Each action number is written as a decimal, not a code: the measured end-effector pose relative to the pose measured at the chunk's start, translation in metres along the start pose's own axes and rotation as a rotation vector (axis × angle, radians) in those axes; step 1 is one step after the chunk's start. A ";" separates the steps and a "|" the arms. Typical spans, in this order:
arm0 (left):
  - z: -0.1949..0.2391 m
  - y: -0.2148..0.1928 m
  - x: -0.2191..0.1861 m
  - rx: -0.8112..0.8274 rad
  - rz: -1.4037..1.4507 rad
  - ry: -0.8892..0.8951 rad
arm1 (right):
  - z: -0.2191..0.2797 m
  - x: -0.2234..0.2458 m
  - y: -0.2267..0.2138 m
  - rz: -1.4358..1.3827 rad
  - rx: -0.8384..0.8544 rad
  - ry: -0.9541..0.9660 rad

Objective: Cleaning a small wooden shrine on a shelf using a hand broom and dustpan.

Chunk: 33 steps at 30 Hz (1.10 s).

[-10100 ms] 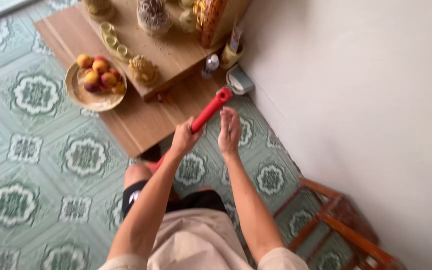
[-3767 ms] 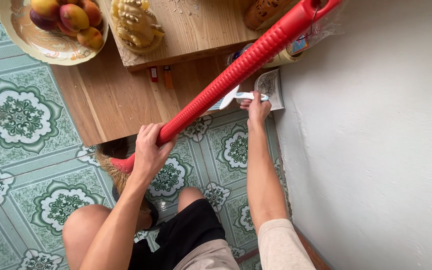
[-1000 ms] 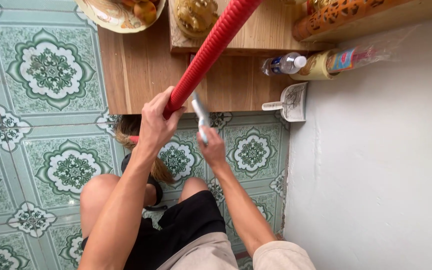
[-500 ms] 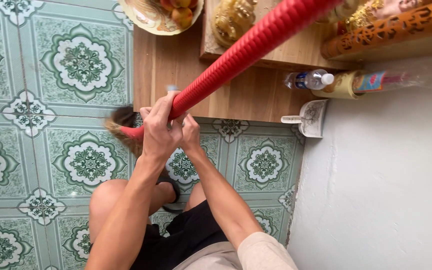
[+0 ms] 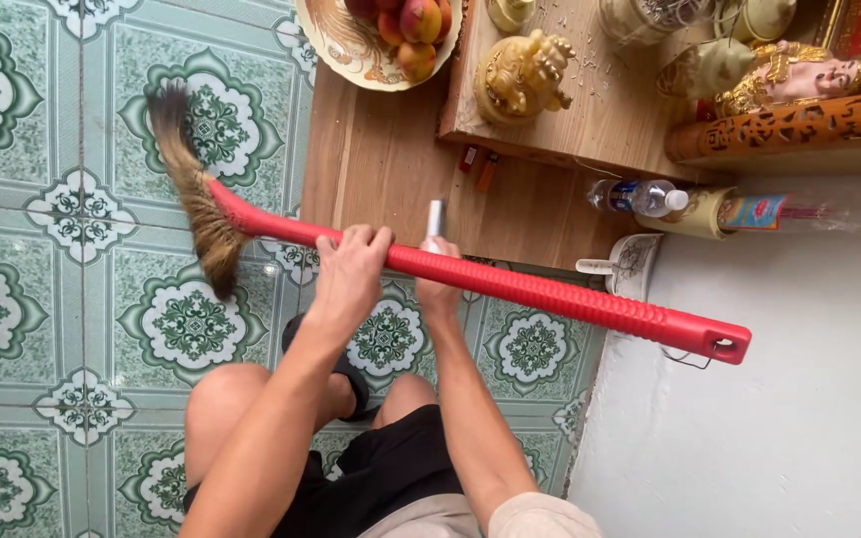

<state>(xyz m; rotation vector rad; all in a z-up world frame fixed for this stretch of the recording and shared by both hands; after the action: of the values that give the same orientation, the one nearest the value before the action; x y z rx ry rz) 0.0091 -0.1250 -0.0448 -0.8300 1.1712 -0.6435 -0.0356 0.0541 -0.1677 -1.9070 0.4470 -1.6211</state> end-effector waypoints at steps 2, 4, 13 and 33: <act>0.002 0.009 0.000 0.003 -0.021 0.000 | 0.006 0.018 0.041 -0.157 0.108 0.014; 0.006 0.020 0.001 0.009 -0.043 -0.003 | 0.010 0.039 0.067 -0.314 0.219 0.030; 0.015 0.026 0.005 0.068 -0.105 -0.023 | -0.007 0.072 0.043 -0.356 0.193 -0.105; 0.002 0.041 -0.041 0.191 -0.102 0.130 | -0.017 0.048 -0.020 -0.304 0.074 -0.040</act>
<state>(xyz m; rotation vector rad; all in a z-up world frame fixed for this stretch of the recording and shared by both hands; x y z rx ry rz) 0.0006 -0.0687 -0.0562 -0.6975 1.1686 -0.8903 -0.0451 0.0368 -0.1170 -2.0219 0.0803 -1.7572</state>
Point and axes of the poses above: each hand's wrist, its own z-axis away from the middle knuckle, its own y-axis out of the palm, x = y × z, the point moved 9 cm from there along -z, towards the middle knuckle, and after that the axes turned 1 degree about x, right-handed, at the moved point
